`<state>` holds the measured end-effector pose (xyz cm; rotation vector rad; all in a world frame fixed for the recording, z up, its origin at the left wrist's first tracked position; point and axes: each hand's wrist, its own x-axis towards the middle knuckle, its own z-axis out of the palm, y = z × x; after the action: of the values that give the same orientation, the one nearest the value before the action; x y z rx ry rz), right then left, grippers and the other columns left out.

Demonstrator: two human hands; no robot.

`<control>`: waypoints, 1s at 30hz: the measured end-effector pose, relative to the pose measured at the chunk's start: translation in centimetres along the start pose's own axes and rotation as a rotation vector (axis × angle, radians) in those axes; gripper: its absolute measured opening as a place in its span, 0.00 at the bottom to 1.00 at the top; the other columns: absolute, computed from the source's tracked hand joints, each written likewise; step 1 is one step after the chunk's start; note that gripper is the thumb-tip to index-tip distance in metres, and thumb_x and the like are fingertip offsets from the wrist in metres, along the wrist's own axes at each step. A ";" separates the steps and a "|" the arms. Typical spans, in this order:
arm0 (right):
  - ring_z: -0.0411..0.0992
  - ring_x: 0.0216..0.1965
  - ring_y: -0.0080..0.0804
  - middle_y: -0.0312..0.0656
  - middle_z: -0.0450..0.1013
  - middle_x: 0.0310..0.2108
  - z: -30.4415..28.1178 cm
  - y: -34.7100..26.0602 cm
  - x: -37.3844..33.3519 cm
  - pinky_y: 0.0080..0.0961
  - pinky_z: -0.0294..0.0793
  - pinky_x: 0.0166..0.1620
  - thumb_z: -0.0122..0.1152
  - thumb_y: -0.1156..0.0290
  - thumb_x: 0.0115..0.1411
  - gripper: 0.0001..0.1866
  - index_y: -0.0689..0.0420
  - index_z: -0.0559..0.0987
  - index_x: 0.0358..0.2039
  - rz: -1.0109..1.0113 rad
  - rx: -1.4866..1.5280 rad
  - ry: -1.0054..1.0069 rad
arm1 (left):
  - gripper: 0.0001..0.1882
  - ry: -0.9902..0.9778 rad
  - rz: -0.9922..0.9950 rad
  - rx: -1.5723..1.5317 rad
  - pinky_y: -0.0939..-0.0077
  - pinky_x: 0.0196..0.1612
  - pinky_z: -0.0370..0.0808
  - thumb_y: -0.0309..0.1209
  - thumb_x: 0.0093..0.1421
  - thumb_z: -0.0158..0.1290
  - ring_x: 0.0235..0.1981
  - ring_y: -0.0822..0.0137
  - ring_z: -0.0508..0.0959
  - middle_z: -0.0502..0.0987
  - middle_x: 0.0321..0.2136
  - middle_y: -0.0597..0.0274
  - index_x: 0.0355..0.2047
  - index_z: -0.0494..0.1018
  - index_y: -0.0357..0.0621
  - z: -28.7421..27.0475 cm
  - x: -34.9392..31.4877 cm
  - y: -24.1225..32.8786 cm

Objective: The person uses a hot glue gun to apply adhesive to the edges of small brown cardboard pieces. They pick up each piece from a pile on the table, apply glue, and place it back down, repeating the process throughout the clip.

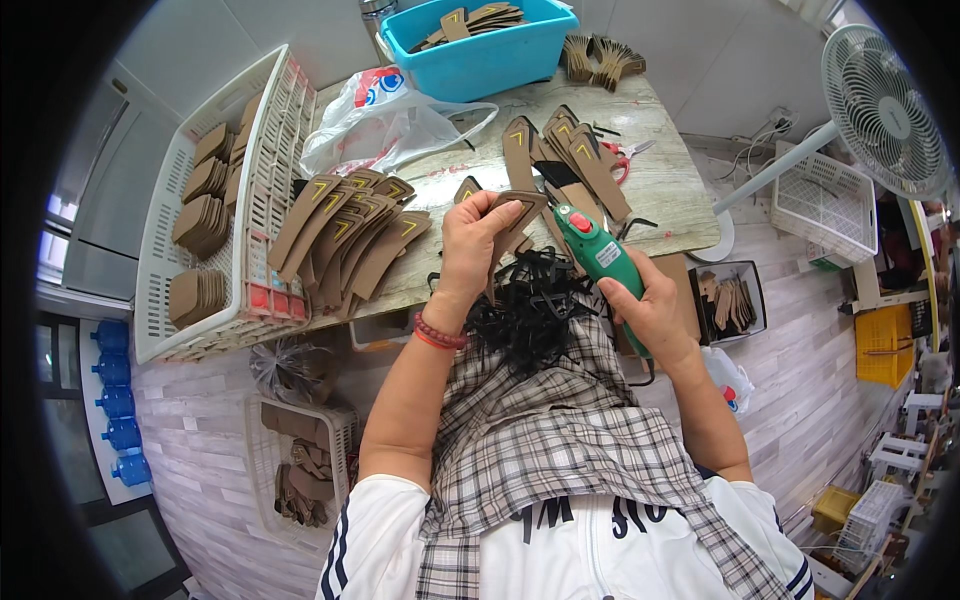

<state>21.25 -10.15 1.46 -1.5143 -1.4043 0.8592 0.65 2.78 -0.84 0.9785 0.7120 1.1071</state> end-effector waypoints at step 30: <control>0.74 0.29 0.30 0.46 0.76 0.30 -0.2 -0.2 0.9 0.26 0.73 0.35 0.65 0.61 0.55 0.25 0.60 0.73 0.50 -0.003 -0.080 -0.097 | 0.11 -0.120 0.309 1.187 0.69 0.37 0.74 0.32 0.60 0.53 0.32 0.64 0.76 0.78 0.31 0.59 0.35 0.77 0.37 -10.2 1.3 8.5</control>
<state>21.50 -9.34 1.82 -1.5480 -1.5272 0.8939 -11.15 8.00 2.60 2.1928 1.1702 0.8132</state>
